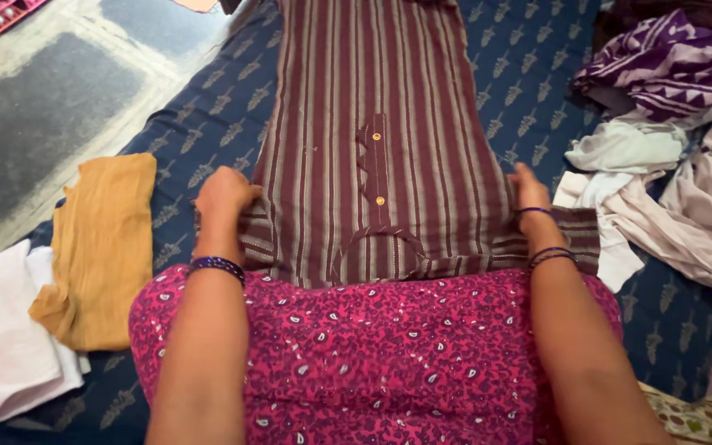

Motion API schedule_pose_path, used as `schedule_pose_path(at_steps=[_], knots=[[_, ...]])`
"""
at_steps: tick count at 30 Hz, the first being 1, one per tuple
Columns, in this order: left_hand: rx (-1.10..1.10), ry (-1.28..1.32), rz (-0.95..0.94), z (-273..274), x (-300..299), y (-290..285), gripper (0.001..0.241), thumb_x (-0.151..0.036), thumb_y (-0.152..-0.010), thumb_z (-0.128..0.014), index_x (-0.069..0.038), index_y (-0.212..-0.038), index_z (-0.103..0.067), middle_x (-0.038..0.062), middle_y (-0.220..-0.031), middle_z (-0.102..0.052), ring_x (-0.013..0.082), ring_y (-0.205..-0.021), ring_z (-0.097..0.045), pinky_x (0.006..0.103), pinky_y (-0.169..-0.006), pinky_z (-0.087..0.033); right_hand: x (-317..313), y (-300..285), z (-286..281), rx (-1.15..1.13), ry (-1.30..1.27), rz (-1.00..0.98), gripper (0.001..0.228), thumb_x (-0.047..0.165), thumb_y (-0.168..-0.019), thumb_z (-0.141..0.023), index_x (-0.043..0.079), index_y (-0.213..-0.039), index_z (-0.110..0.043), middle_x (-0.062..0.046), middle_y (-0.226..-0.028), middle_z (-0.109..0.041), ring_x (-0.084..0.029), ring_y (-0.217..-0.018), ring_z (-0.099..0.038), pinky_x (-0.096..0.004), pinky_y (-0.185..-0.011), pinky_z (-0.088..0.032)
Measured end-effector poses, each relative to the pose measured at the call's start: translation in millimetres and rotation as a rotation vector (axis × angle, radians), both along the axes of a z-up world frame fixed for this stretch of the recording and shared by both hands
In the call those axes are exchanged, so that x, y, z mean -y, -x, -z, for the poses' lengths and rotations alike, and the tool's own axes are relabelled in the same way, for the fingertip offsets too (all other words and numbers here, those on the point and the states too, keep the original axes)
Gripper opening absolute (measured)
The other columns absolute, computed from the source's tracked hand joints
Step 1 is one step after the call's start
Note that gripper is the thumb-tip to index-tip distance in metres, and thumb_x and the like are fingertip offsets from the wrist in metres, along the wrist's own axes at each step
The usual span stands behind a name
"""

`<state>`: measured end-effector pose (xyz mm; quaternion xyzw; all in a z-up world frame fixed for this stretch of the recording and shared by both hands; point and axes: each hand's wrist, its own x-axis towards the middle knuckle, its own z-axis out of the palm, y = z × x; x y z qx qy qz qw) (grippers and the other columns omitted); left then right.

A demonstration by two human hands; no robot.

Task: The person folds a yellow cloth and places it aside. Then, the person picks up a striped shirt, unfolds it, and folds it neatly on the bed.

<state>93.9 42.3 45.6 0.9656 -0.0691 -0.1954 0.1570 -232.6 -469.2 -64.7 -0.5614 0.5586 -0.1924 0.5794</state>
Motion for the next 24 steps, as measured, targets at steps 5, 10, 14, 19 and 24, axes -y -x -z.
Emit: schedule_pose_path(at_steps=[5,10,14,19,24], knots=[[0.016,-0.08,-0.094,10.8,-13.7,-6.3,0.052,-0.037,-0.077,-0.083,-0.008,-0.119,-0.075,0.018,-0.126,-0.07,0.0361,-0.117,-0.067,0.0471,-0.094,-0.055,7.1,22.9,4.1,-0.344,0.164,-0.221,0.058,0.05,-0.088,-0.072,0.002,-0.12,-0.072,-0.015,-0.122,-0.073,-0.031,-0.114,-0.066,-0.044,-0.097,-0.05],[-0.424,-0.395,-0.153,31.2,-9.0,-11.2,0.058,-0.045,-0.075,-0.085,-0.013,-0.122,-0.074,0.011,-0.132,-0.071,0.0254,-0.123,-0.067,0.0388,-0.102,-0.053,9.9,33.2,-8.7,-0.998,0.642,-0.856,0.061,0.06,-0.105,-0.054,0.007,-0.128,-0.076,-0.021,-0.136,-0.07,-0.04,-0.128,-0.063,-0.046,-0.109,-0.048],[-0.258,-0.441,0.086,32.0,-13.4,9.8,0.044,-0.035,-0.079,-0.085,-0.016,-0.117,-0.074,0.011,-0.13,-0.07,0.0326,-0.122,-0.066,0.0409,-0.101,-0.053,-25.6,42.1,-38.4,-1.054,0.564,-0.718,0.056,0.054,-0.089,-0.069,0.01,-0.124,-0.074,-0.019,-0.131,-0.068,-0.039,-0.123,-0.062,-0.049,-0.102,-0.049],[0.597,-0.162,0.233,26.4,30.2,46.1,0.02,-0.019,-0.088,-0.071,-0.005,-0.1,-0.079,0.02,-0.127,-0.065,0.0334,-0.112,-0.063,0.046,-0.09,-0.052,-97.3,18.1,-77.8,-0.776,1.152,-0.461,0.049,0.04,-0.076,-0.079,0.014,-0.118,-0.076,-0.015,-0.12,-0.069,-0.038,-0.116,-0.063,-0.051,-0.097,-0.049],[0.351,0.449,0.674,50.1,80.6,59.4,0.058,-0.034,-0.093,-0.071,-0.003,-0.14,-0.056,0.019,-0.151,-0.049,0.0385,-0.144,-0.042,0.0479,-0.121,-0.034,-166.1,-54.0,-62.4,-0.079,1.188,-0.849,0.062,0.041,-0.086,-0.073,0.005,-0.134,-0.059,-0.02,-0.14,-0.057,-0.038,-0.133,-0.052,-0.049,-0.113,-0.042]])
